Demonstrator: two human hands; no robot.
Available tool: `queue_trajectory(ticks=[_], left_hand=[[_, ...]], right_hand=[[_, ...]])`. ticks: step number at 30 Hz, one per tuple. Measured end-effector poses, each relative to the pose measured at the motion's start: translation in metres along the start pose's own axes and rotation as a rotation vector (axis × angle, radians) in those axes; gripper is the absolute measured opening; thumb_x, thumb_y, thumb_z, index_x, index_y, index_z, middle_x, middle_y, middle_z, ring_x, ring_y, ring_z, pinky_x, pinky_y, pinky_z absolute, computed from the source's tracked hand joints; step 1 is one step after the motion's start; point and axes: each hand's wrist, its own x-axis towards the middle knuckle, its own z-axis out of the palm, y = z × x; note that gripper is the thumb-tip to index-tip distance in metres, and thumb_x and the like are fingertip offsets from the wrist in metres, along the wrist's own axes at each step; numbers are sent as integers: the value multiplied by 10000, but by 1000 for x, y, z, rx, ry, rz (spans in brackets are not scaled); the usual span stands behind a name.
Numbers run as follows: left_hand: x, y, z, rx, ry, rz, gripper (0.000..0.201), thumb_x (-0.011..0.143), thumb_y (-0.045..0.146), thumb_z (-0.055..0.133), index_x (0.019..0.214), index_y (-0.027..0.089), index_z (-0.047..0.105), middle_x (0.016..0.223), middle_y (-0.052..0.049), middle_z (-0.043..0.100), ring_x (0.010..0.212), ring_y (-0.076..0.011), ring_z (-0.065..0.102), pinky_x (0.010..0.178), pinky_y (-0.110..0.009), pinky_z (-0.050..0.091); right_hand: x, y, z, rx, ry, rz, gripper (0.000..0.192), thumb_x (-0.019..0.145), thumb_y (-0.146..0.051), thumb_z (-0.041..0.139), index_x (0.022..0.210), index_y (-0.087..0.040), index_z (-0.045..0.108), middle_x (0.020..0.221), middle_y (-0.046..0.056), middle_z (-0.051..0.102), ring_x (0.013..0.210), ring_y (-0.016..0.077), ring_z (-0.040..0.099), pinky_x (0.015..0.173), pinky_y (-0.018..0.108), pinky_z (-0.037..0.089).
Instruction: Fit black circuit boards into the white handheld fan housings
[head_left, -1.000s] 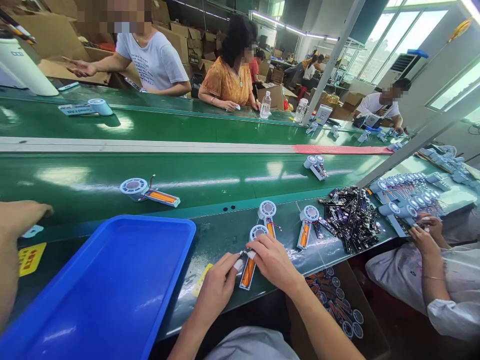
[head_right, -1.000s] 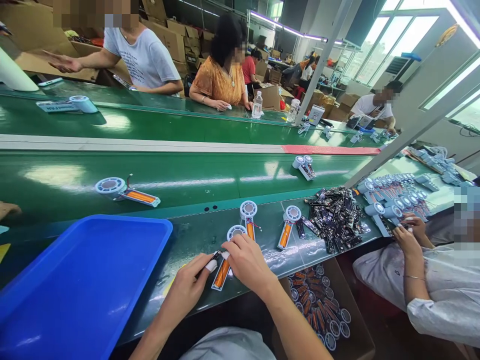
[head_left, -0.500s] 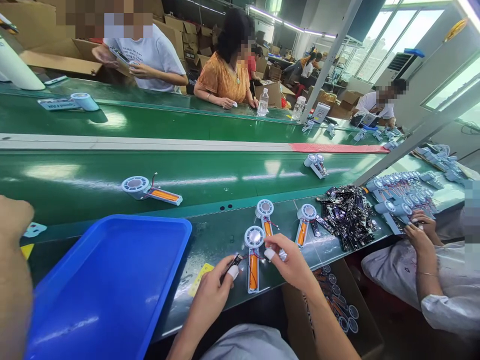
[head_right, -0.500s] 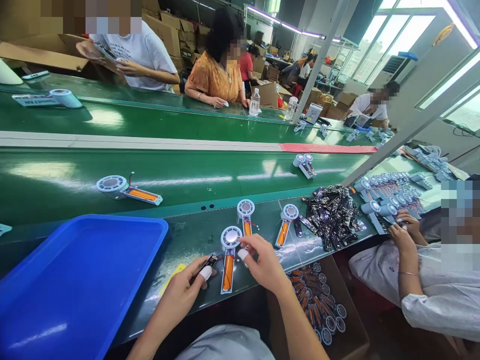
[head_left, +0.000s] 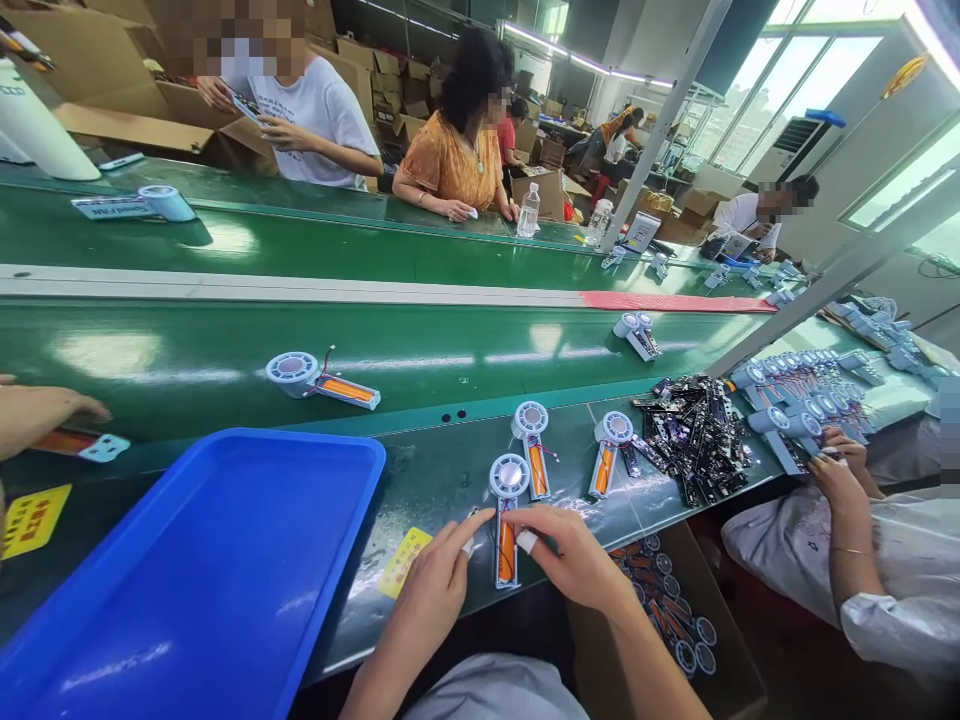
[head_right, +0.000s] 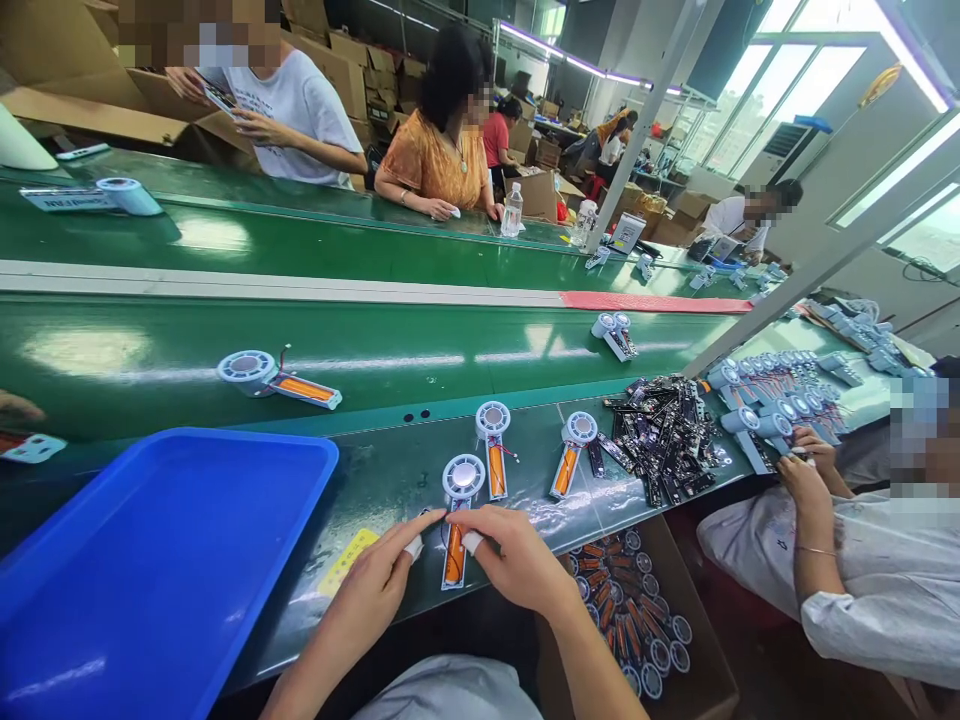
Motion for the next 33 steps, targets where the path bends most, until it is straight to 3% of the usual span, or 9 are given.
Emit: queue_trajectory(ticks=[3, 7, 11, 13, 16, 19, 24, 33], left_hand=[[-2, 8, -3, 212, -64, -45, 614, 924, 71, 271, 1398, 289, 595, 1009, -96, 689, 881, -226, 694, 759, -319, 517], [-4, 14, -7, 339, -88, -67, 653, 901, 27, 293, 1406, 322, 584, 987, -84, 653, 805, -202, 684, 666, -271, 467], [-3, 11, -5, 109, 3, 5, 581, 882, 73, 293, 1318, 252, 633, 1012, -87, 692, 824, -199, 690, 711, -285, 488], [-3, 10, -2, -76, 95, -15, 504, 876, 137, 312, 1269, 225, 615, 1002, -80, 719, 766, -198, 687, 713, -304, 501], [-3, 14, 0, -289, 155, -140, 326, 853, 251, 368, 1074, 230, 607, 739, -15, 691, 576, -191, 628, 590, -295, 472], [-4, 19, -1, -407, 139, -224, 226, 810, 329, 411, 931, 240, 579, 527, 51, 556, 459, -175, 536, 503, -266, 404], [-1, 24, -4, -515, 141, -270, 320, 815, 443, 398, 948, 221, 586, 492, 70, 489, 406, -143, 431, 455, -252, 348], [6, 26, -7, -633, 119, -316, 438, 727, 595, 516, 876, 193, 604, 438, 92, 430, 393, -108, 335, 398, -230, 263]], right_hand=[[5, -2, 0, -98, -68, -103, 453, 960, -38, 451, 1304, -257, 648, 1123, 60, 717, 1025, 180, 675, 898, 312, 558], [13, 2, 0, -329, -62, -194, 372, 965, -62, 483, 1188, -256, 709, 1021, 62, 691, 925, 180, 654, 819, 295, 556], [24, 7, 6, -275, 69, -253, 325, 956, -73, 513, 1111, -256, 732, 1151, 81, 669, 901, 158, 659, 824, 294, 556], [30, 9, 12, -154, 117, -214, 292, 957, -94, 531, 1106, -247, 730, 1106, 67, 709, 912, 159, 681, 834, 292, 558], [36, 9, 21, -14, 190, -65, 191, 946, -155, 589, 1037, -230, 739, 870, 19, 743, 762, 148, 689, 713, 253, 550], [36, 6, 27, 5, 241, -28, 189, 927, -134, 575, 944, -217, 745, 844, 22, 733, 739, 148, 674, 683, 248, 533], [31, 7, 32, -63, 264, -134, 257, 937, -108, 513, 991, -201, 746, 904, 59, 690, 826, 165, 661, 740, 274, 541], [26, 11, 37, -135, 194, -171, 210, 980, -172, 522, 1021, -195, 727, 935, 69, 656, 853, 180, 632, 756, 296, 532]])
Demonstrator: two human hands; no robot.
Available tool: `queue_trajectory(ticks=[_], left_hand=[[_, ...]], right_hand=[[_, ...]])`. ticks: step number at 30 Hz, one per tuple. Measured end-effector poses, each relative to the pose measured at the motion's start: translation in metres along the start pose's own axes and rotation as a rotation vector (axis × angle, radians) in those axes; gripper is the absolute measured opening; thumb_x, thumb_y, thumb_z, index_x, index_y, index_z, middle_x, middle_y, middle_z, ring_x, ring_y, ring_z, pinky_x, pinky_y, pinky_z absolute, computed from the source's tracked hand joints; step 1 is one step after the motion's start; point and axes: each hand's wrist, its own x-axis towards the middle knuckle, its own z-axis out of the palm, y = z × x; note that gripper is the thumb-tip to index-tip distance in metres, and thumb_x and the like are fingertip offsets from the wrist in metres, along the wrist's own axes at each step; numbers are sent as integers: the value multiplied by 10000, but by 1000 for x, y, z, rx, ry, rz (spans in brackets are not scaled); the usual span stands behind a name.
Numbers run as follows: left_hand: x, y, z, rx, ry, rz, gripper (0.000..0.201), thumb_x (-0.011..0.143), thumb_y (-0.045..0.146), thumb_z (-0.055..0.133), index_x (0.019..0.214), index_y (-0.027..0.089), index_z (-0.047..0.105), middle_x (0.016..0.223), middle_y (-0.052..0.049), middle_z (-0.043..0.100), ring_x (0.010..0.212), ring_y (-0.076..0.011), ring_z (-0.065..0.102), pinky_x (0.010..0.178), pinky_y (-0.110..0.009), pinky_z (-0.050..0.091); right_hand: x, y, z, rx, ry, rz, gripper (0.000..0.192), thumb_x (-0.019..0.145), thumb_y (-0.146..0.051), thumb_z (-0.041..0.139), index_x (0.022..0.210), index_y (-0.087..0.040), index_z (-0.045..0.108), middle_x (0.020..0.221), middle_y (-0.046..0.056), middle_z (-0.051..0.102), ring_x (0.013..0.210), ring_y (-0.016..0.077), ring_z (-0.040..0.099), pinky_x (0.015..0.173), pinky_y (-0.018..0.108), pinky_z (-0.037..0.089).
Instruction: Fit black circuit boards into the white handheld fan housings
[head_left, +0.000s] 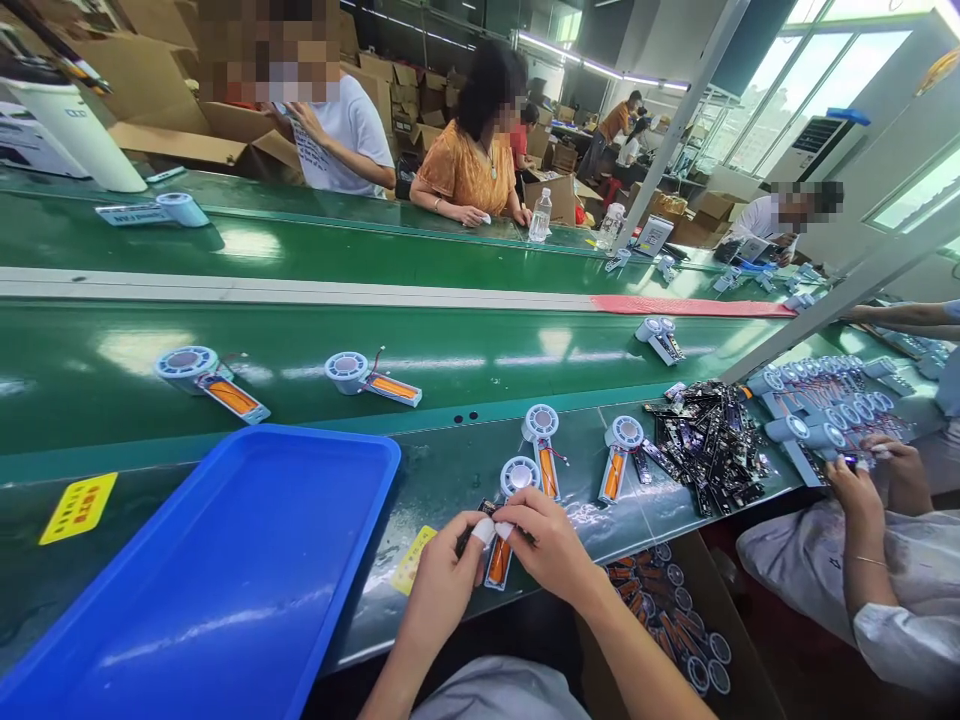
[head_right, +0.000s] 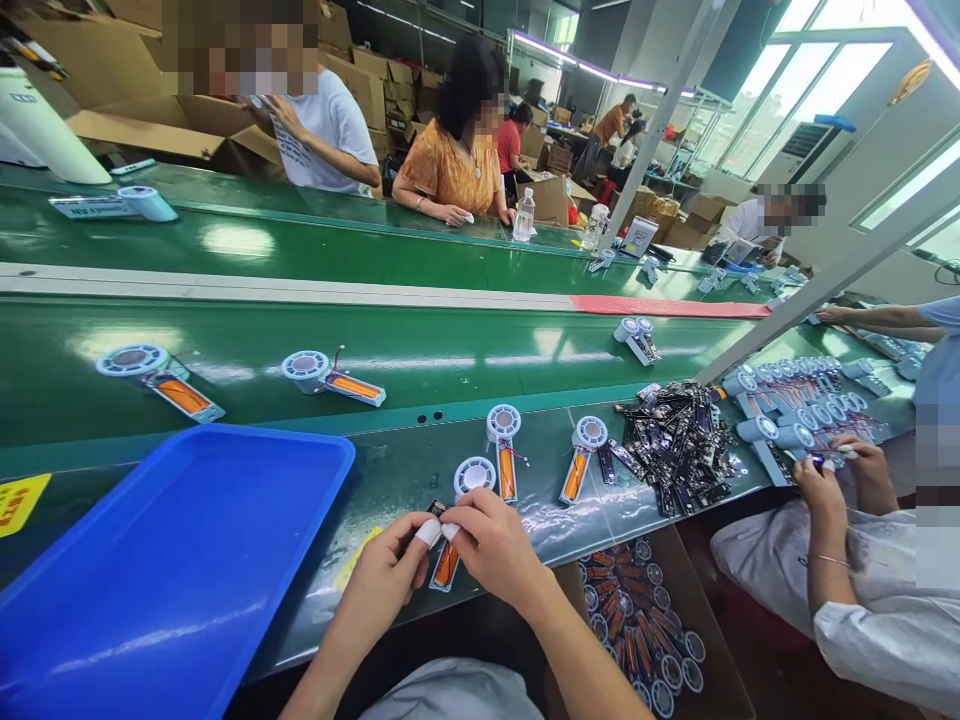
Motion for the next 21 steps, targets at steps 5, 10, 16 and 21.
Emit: queue_trajectory(ticks=[5, 10, 16, 21], left_hand=[[1, -3, 2, -69, 0, -62, 446, 684, 593, 564, 869, 188, 596, 414, 105, 412, 366, -99, 319, 373, -217, 243], [-2, -3, 5, -81, 40, -17, 421, 702, 526, 549, 966, 199, 569, 466, 90, 481, 400, -118, 396, 391, -215, 287], [-9, -2, 6, 30, 102, 94, 419, 795, 423, 475, 1150, 204, 514, 544, 60, 594, 446, -151, 509, 441, -236, 369], [-6, -2, 3, 66, 96, 94, 393, 804, 465, 461, 1065, 202, 591, 492, 59, 571, 393, -150, 486, 409, -241, 370]], right_hand=[[1, -2, -6, 67, -77, 58, 183, 976, -185, 552, 989, -211, 733, 921, 51, 662, 854, 169, 634, 770, 287, 522], [7, -10, -7, 138, 25, 144, 149, 911, -119, 590, 903, -204, 712, 864, 30, 659, 798, 156, 630, 720, 263, 507], [12, -11, -3, -71, 90, 50, 210, 876, -62, 558, 936, -202, 702, 914, 57, 662, 880, 193, 622, 783, 303, 512], [14, -5, -5, -114, -3, 16, 206, 906, -76, 557, 969, -202, 707, 928, 53, 669, 870, 182, 625, 778, 292, 518]])
